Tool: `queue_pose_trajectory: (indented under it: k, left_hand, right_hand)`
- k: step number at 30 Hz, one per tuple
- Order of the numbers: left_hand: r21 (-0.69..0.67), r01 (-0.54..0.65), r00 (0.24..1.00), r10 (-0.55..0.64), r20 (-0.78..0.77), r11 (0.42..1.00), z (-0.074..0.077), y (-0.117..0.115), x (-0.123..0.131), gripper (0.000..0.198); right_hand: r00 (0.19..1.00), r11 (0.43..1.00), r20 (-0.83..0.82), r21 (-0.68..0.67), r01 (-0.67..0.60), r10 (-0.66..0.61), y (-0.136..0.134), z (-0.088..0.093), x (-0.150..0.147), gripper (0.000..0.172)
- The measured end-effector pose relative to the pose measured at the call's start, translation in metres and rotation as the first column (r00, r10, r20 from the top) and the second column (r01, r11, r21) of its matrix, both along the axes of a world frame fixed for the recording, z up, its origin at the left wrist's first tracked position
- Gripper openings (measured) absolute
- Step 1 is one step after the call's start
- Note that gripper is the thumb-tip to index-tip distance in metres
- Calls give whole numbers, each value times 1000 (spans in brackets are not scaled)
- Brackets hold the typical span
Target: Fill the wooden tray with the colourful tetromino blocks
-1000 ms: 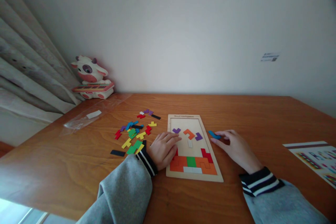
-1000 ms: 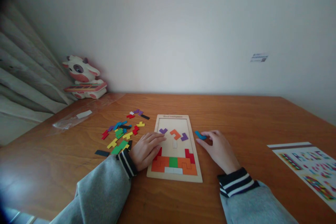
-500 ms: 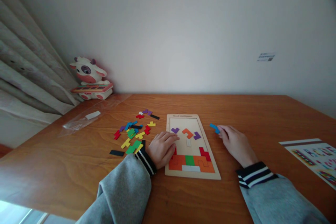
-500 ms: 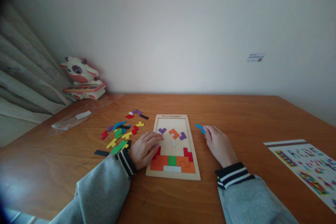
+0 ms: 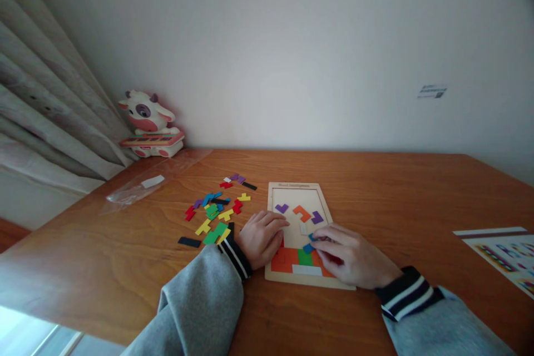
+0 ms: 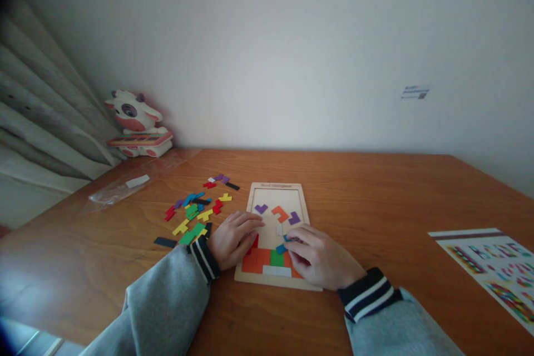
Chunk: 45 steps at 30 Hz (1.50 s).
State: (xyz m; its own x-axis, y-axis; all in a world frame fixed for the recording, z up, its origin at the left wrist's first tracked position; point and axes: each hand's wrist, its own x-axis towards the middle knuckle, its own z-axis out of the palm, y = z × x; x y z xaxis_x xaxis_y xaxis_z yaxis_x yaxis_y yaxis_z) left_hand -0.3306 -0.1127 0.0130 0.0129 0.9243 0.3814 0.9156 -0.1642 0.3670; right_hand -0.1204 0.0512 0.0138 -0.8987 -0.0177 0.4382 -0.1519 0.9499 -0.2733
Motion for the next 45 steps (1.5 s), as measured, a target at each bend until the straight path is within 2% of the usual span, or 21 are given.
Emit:
queue_pose_trajectory:
  k: [4, 11, 15, 20, 26, 30, 33, 36, 41, 45]
  left_hand:
    - [-16, 0, 1000, -1, -8, 1000, 1, 0, 0, 28]
    - [-7, 23, 1000, -23, -22, 1000, -2, 0, -1, 27]
    - [-13, 15, 1000, -15, -23, 1000, -4, 1, -1, 25]
    - [-23, 14, 999, -14, -30, 1000, -6, 2, -2, 27]
    - [-42, -1, 999, -1, -37, 999, -6, 1, -1, 26]
    - [-49, -4, 999, 2, -41, 999, -7, 1, -2, 28]
    - [-57, -16, 999, 13, -43, 998, -7, 2, -3, 33]
    - [-59, -19, 999, 17, -44, 998, -7, 1, -4, 35]
    - [-48, -16, 999, 14, -44, 999, -7, 1, -3, 35]
    - [-44, -2, 999, 1, -41, 999, -8, 1, -3, 34]
  right_hand:
    - [999, 998, 31, 55, 36, -38, 1, 2, 3, 23]
    - [999, 986, 25, 162, 28, -33, 1, 5, 1, 26]
    - [999, 980, -9, 196, 40, -39, 1, 5, 1, 20]
    - [989, 981, -147, 195, -1, 30, -1, -2, -3, 19]
    - [989, 984, -144, 180, 3, 23, -1, 0, -3, 12]
    - [986, 986, -148, 159, -46, 70, -1, -1, -2, 17]
    - [989, 991, -125, 115, -64, 78, -1, -2, -2, 14]
    - [991, 999, -131, 11, -37, 38, 0, -2, -3, 13]
    - [980, 985, -163, -146, 87, -111, 5, -2, -1, 15]
    - [991, 984, -101, -168, 65, -83, 4, -1, 0, 20]
